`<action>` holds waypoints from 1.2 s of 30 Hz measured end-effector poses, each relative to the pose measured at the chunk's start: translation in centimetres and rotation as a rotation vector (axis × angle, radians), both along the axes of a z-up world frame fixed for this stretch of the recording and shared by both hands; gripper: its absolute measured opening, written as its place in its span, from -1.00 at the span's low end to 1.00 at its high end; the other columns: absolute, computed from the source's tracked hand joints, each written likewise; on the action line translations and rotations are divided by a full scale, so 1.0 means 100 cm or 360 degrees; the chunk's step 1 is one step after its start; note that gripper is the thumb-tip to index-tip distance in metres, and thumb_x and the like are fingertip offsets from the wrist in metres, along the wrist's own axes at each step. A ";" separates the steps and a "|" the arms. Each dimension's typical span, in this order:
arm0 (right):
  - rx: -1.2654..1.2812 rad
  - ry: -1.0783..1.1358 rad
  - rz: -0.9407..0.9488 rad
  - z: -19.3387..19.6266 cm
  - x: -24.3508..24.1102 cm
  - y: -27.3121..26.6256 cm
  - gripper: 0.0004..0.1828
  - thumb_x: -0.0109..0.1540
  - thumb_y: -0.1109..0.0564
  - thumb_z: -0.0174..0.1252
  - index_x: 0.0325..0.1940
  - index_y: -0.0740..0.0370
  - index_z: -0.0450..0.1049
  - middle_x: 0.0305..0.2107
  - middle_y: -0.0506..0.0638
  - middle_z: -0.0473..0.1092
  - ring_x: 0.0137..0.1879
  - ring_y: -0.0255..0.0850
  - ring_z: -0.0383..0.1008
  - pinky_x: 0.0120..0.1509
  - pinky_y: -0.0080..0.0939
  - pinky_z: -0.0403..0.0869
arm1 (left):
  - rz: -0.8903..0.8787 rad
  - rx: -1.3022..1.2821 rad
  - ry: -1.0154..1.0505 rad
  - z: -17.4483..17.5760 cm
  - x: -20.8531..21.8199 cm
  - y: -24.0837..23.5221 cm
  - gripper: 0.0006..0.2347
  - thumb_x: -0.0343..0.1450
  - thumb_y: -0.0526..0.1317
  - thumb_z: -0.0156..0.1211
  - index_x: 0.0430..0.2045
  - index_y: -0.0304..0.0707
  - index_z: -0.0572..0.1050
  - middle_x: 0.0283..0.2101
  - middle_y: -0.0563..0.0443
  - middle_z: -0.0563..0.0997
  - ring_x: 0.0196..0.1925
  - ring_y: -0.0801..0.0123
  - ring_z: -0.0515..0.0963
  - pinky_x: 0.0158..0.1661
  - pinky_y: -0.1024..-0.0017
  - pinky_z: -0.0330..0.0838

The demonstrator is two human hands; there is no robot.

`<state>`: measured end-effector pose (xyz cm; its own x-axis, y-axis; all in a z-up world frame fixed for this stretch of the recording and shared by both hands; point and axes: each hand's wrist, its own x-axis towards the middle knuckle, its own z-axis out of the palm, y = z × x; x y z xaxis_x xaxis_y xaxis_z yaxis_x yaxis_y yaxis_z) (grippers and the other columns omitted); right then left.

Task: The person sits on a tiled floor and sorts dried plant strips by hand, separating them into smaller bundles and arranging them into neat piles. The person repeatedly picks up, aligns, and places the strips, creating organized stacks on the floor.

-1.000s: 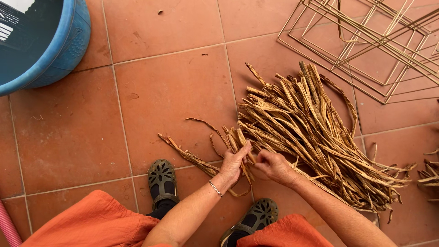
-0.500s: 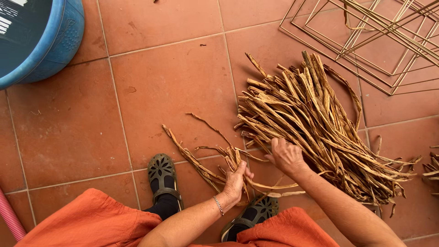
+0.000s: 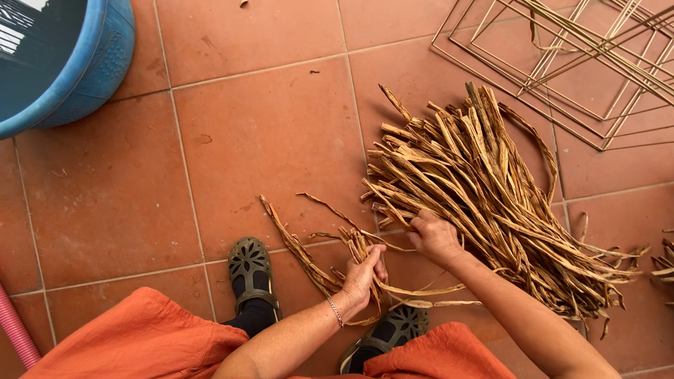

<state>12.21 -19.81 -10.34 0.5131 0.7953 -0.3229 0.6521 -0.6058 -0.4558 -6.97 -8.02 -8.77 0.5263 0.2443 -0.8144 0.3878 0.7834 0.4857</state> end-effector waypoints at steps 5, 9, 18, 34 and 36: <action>0.0214 0.0754 -0.0435 0.021 0.016 -0.008 -0.82 0.10 0.08 0.45 -0.37 0.21 0.62 -0.50 -0.05 0.48 -0.42 -0.28 0.44 -0.33 -0.21 0.48 | 0.0029 -0.0036 -0.0226 0.004 0.024 0.015 -0.77 0.47 -0.16 0.27 -0.03 -0.20 0.60 -0.47 0.22 0.45 -0.47 0.59 0.42 -0.36 0.55 0.43; 0.0254 0.0926 -0.0479 0.036 0.007 0.003 -0.89 0.11 0.13 0.42 -0.35 0.18 0.65 -0.49 -0.09 0.49 -0.41 -0.33 0.45 -0.36 -0.29 0.52 | 0.0061 -0.0053 -0.0385 0.005 0.039 0.013 -0.83 0.44 -0.21 0.37 -0.17 -0.23 0.58 -0.40 0.15 0.56 -0.43 0.54 0.47 -0.36 0.53 0.43; 0.0091 0.0578 -0.0138 0.054 0.009 -0.011 -0.84 0.21 0.09 0.29 -0.17 0.16 0.64 -0.38 -0.04 0.43 -0.26 -0.19 0.47 -0.15 -0.12 0.46 | 0.0162 -0.0127 0.0042 0.011 0.059 0.042 -0.78 0.44 -0.08 0.32 -0.17 -0.19 0.59 -0.12 0.16 0.67 0.01 0.58 0.48 -0.01 0.48 0.26; 0.0316 0.0177 -0.0305 0.046 0.013 -0.010 -0.61 0.17 -0.12 0.37 -0.18 0.25 0.57 -0.33 0.05 0.50 -0.31 -0.20 0.56 -0.19 -0.18 0.57 | 0.0312 -0.0269 -0.0163 0.002 0.043 0.027 -0.64 0.49 0.15 0.03 -0.26 -0.17 0.46 -0.57 0.18 0.30 -0.44 0.48 0.38 -0.16 0.39 0.49; -0.0171 0.0042 -0.0147 0.039 0.007 -0.004 -0.48 0.16 -0.22 0.37 -0.10 0.25 0.49 -0.28 0.12 0.44 -0.34 -0.16 0.54 -0.30 -0.13 0.58 | 0.0340 -0.0220 -0.0227 0.005 0.041 0.024 -0.67 0.48 0.13 0.10 -0.32 -0.16 0.42 -0.58 0.21 0.32 -0.47 0.49 0.39 -0.19 0.36 0.51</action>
